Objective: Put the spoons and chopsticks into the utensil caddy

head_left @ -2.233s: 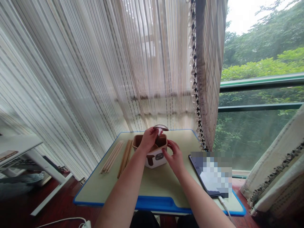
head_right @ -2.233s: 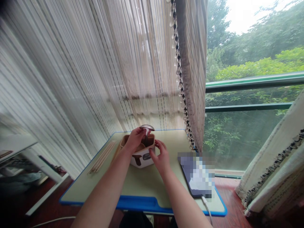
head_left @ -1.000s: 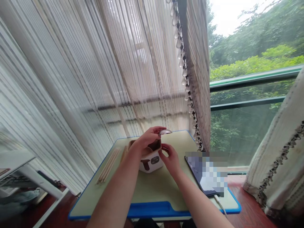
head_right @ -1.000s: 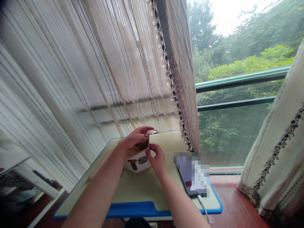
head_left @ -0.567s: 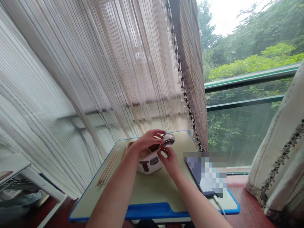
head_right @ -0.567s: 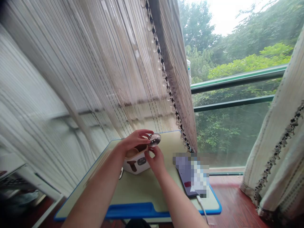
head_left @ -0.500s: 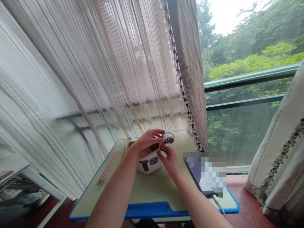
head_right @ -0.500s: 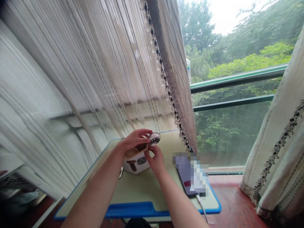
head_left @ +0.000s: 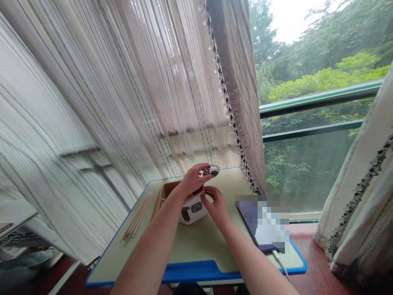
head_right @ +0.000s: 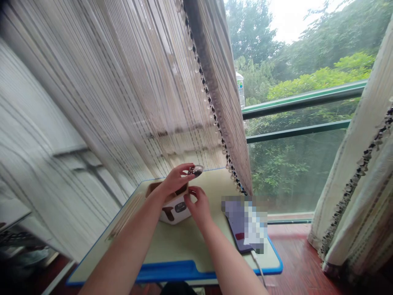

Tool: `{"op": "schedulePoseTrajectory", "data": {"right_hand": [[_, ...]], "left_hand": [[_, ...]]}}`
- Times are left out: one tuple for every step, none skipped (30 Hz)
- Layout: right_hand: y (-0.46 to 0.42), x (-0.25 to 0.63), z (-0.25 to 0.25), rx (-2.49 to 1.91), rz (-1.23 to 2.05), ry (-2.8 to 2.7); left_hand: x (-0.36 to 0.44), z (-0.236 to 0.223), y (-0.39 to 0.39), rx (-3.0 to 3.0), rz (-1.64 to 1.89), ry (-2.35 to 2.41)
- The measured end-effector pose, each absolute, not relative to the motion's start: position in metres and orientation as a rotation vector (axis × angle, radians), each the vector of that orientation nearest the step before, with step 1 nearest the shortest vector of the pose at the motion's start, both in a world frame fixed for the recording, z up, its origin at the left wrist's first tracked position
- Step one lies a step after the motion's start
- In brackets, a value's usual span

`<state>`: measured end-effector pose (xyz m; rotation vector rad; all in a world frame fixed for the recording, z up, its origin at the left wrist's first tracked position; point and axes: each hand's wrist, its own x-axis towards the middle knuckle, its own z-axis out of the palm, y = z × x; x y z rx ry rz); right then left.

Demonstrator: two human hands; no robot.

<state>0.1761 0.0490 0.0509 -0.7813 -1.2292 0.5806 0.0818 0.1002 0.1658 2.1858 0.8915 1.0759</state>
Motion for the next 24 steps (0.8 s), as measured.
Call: {"op": "schedulePoseTrajectory", "data": {"right_hand": [[0.049,0.176,0.051,-0.785,0.581,-1.231],[0.05,0.176,0.05,-0.787,0.581,-1.233],[0.05,0.177,0.05,-0.789,0.582,-1.235],[0.05,0.177,0.05,-0.79,0.583,-1.237],[0.051,0.177,0.049,-0.791,0.584,-1.237],[0.051,0.177,0.049,-0.793,0.585,-1.237],[0.051,0.177,0.049,-0.794,0.585,-1.237],[0.051,0.178,0.049,-0.796,0.584,-1.238],[0.051,0.178,0.049,-0.797,0.584,-1.24],[0.051,0.178,0.049,-0.797,0.583,-1.244],[0.05,0.178,0.049,-0.797,0.583,-1.248],[0.05,0.178,0.049,-0.796,0.583,-1.252],[0.05,0.179,0.049,-0.796,0.584,-1.253],[0.05,0.179,0.049,-0.795,0.584,-1.25],[0.05,0.178,0.049,-0.794,0.583,-1.244],[0.05,0.178,0.049,-0.793,0.581,-1.239],[0.051,0.178,0.048,-0.791,0.577,-1.233],[0.051,0.178,0.048,-0.789,0.575,-1.23],[0.052,0.178,0.047,-0.787,0.573,-1.229],[0.052,0.177,0.046,-0.785,0.573,-1.23],[0.053,0.177,0.045,-0.785,0.576,-1.232],[0.054,0.177,0.044,-0.785,0.579,-1.233],[0.054,0.177,0.044,-0.786,0.584,-1.235],[0.054,0.177,0.043,-0.788,0.589,-1.238]], "left_hand": [[0.083,0.166,0.1,2.207,1.054,0.879],[0.084,0.166,0.1,2.215,1.026,0.873],[0.085,0.167,0.101,2.21,1.01,0.877],[0.085,0.167,0.101,2.202,1.01,0.892],[0.086,0.167,0.103,2.195,1.025,0.917],[0.087,0.166,0.104,2.192,1.055,0.952],[0.087,0.165,0.105,2.193,1.089,0.99],[0.088,0.164,0.106,2.196,1.13,1.027],[0.089,0.162,0.106,2.199,1.169,1.058],[0.09,0.16,0.107,2.202,1.205,1.082],[0.091,0.158,0.106,2.206,1.237,1.099],[0.092,0.156,0.106,2.213,1.261,1.11],[0.093,0.155,0.105,2.221,1.274,1.116],[0.093,0.154,0.105,2.23,1.277,1.118],[0.093,0.154,0.104,2.232,1.269,1.116],[0.092,0.154,0.103,2.225,1.255,1.111],[0.091,0.154,0.102,2.21,1.238,1.106],[0.09,0.154,0.102,2.188,1.222,1.102],[0.088,0.154,0.1,2.163,1.211,1.102],[0.087,0.154,0.099,2.138,1.207,1.106],[0.085,0.155,0.098,2.115,1.204,1.11],[0.084,0.155,0.096,2.092,1.198,1.109],[0.083,0.154,0.094,2.07,1.185,1.1],[0.083,0.154,0.092,2.049,1.169,1.087]]}}
